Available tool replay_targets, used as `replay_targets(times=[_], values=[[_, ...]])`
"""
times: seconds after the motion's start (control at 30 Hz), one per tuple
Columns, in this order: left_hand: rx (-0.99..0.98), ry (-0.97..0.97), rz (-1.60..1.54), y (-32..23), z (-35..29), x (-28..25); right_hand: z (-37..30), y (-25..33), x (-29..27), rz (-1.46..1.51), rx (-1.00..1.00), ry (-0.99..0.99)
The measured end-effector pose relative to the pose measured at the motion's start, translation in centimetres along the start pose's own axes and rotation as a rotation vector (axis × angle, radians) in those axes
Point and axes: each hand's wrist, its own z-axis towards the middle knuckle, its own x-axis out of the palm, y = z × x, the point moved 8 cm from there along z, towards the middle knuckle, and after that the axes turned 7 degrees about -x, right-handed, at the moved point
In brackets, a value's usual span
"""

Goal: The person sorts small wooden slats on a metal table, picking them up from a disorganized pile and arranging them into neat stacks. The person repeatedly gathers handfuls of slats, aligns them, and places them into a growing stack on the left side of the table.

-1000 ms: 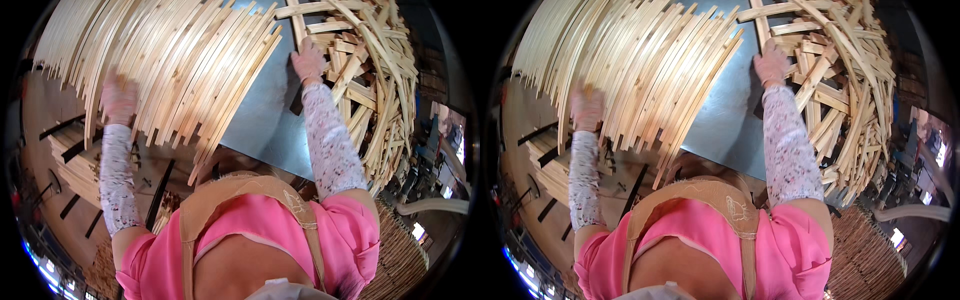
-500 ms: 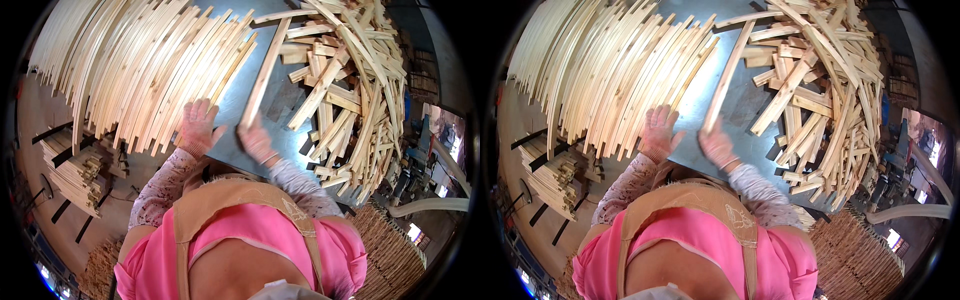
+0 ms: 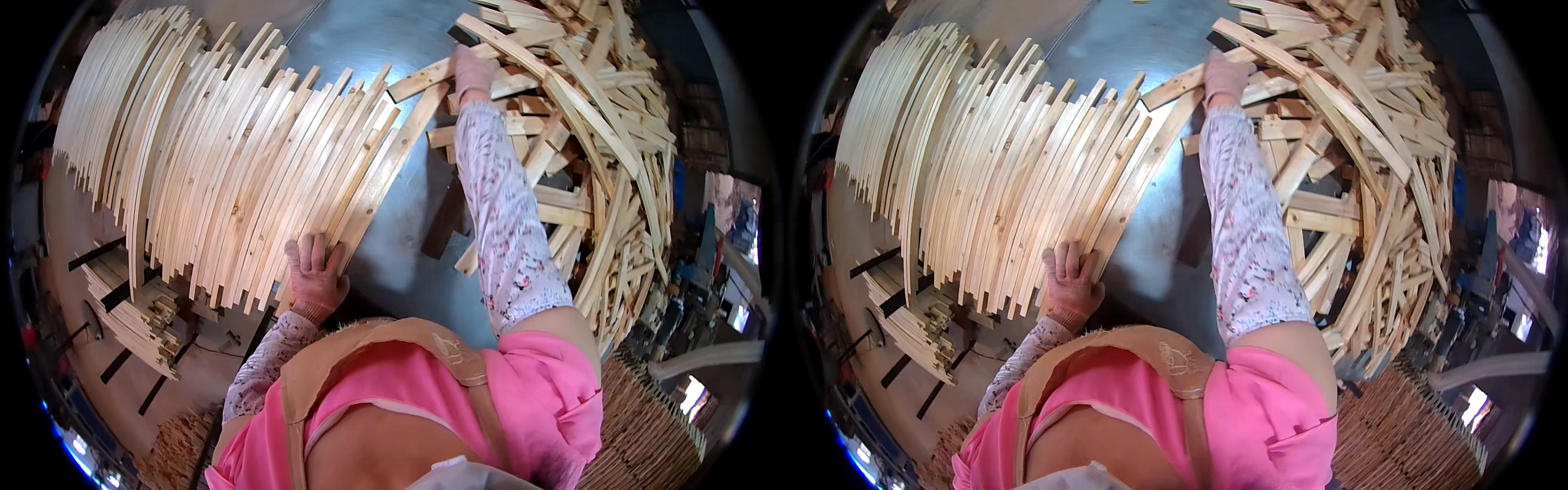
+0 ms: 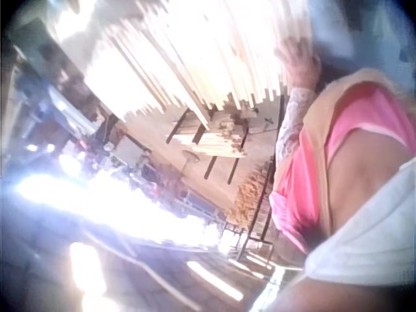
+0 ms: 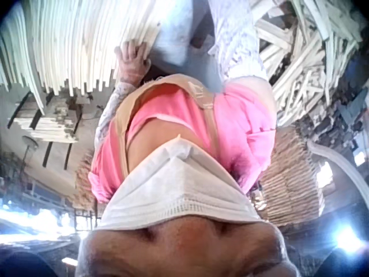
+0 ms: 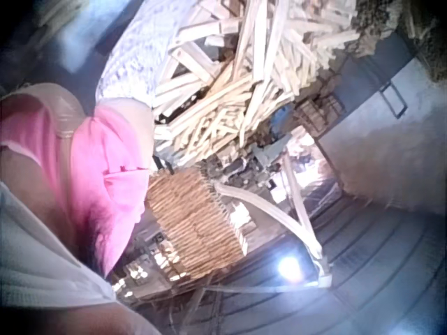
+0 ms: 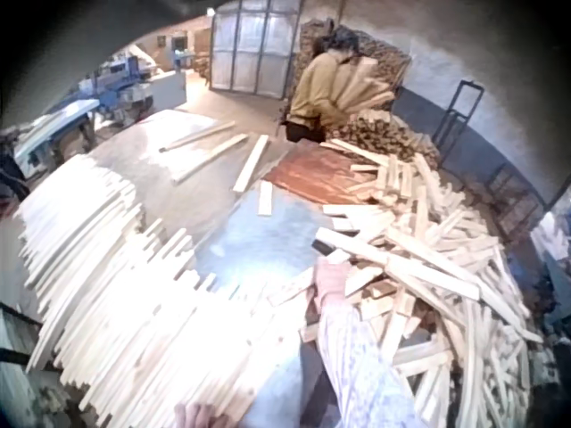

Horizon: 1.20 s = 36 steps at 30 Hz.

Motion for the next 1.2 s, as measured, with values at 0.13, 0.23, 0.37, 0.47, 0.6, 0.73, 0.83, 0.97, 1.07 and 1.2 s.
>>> replay_targets(times=[0.13,0.23,0.37,0.47,0.6,0.73,0.83,0.97,1.07,1.2], values=[[0.116,-0.036,0.024,-0.2,1.2,-0.5,10.6,-4.5,0.3,-0.945,-0.469,0.336],[0.042,0.03,-0.007,0.0,0.7,-1.5,5.9,-5.5,-2.0,-0.31,-0.108,0.28],[0.061,-0.032,-0.032,-0.6,0.8,-2.0,-0.3,-6.4,-10.1,-0.792,-0.348,0.37],[0.018,-0.124,-0.055,1.4,-1.2,0.1,-8.0,-10.1,-18.0,-0.692,-0.213,0.237],[-0.126,-0.079,-0.124,2.8,-3.9,2.0,-21.9,-10.9,-19.8,-0.561,-0.114,0.285],[-0.127,0.127,-0.026,3.3,-6.8,1.2,-40.2,-11.1,-9.5,-0.463,-0.103,0.541],[-0.074,-0.057,-0.126,7.1,-9.2,-1.9,-47.3,-10.9,-2.5,-0.631,-0.327,0.77],[-0.624,-0.681,-0.157,24.2,-12.2,-7.8,-47.8,-8.8,-1.4,-0.542,-0.179,0.773],[-1.096,-0.837,-0.394,37.5,-13.6,-11.0,-44.7,-10.3,-1.9,-0.477,-0.149,0.666],[-1.18,-0.692,-1.195,48.3,-12.3,-5.9,-41.7,-9.5,-0.1,-0.366,-0.219,0.547]])
